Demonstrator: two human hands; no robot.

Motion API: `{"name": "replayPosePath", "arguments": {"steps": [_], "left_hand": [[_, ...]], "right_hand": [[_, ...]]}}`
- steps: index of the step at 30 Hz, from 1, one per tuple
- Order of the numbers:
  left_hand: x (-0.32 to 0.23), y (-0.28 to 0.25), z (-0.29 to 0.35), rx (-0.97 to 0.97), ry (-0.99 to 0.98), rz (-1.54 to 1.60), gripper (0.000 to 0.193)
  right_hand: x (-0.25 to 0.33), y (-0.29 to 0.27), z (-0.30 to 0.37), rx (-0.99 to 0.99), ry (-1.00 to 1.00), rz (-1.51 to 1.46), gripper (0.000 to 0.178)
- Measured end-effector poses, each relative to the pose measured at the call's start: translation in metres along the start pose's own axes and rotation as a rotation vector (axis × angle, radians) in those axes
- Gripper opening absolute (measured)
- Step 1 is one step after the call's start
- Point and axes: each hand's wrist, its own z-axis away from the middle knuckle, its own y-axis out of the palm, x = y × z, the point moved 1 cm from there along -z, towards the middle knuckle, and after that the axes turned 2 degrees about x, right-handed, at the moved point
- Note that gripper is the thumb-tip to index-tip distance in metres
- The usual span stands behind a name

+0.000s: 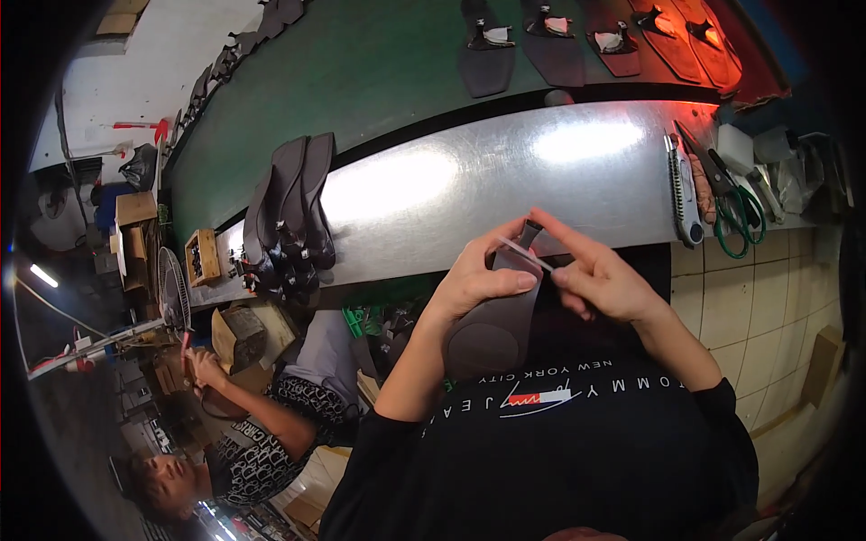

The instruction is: Manually assemble various components of sandals, including attaching straps and buckle mechanisms to soles.

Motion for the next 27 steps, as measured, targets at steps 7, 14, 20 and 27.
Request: {"name": "replayPosePath", "arguments": {"steps": [7,14,20,27], "left_hand": [[-0.011,0.016,0.007,-0.082,0.030,-0.029,0.086],[0.001,0.018,0.008,-0.080,0.051,-0.105,0.080],[-0.002,0.026,0.008,-0.059,-0.026,-0.031,0.080],[-0.001,0.025,0.015,-0.058,0.030,0.125,0.079]], "right_hand": [[-0.006,0.012,0.000,-0.054,-0.086,-0.285,0.060],[-0.026,0.003,-0.004,-0.093,-0.224,-0.203,0.049],[-0.028,-0.005,-0.008,-0.157,-0.270,-0.223,0.040],[-0.029,-0.024,0.000,-0.342,-0.177,-0.180,0.041]]}}
